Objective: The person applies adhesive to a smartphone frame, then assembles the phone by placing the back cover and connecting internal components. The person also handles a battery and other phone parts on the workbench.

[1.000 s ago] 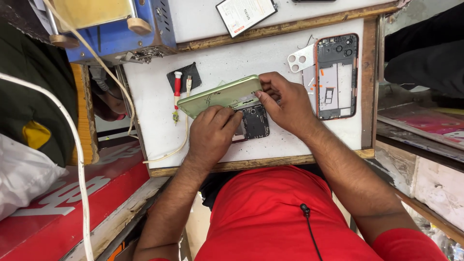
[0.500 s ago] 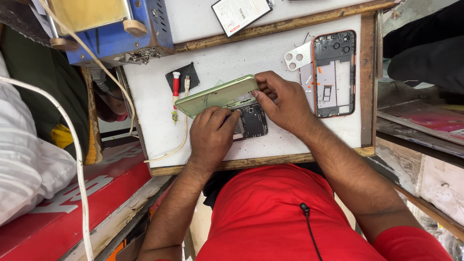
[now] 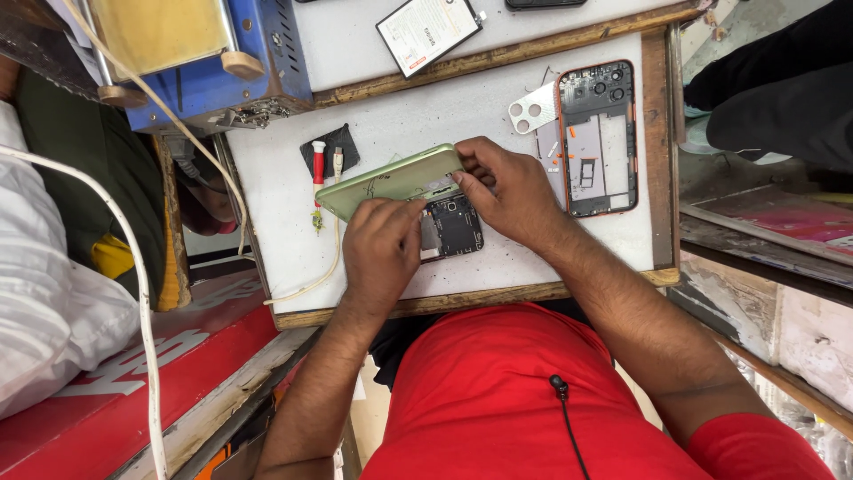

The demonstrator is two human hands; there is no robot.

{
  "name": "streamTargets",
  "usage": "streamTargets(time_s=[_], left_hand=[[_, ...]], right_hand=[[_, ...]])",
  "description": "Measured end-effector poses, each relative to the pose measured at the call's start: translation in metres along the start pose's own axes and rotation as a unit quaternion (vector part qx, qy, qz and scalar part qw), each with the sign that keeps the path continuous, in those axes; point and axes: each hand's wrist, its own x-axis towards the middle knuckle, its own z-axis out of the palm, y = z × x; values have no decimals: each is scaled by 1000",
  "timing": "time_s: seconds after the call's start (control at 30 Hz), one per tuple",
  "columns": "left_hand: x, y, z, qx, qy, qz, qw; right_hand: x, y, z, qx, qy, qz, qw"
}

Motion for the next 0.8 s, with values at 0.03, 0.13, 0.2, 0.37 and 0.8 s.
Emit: streamTargets(time_s=[0.03,0.13,0.2,0.37,0.8], left_hand=[[2,-1,0,-25,-5,-30,999],[5,-2,-1,-63,-22,-86,994],[6,-2,-2,-73,-32,-103,991],[5,-2,-1,-93,-47,-129,986],[-6,1,5,74,-13,39,996]], right_hand=[[0,0,0,-2,0,-4,1000],[0,1,0,0,-1,4,1000],[0,0,0,-1,-2,3,1000],[-1,-2,-3,-1,-1,-10,1000],[0,-3,-1,-7,-8,-10,1000]])
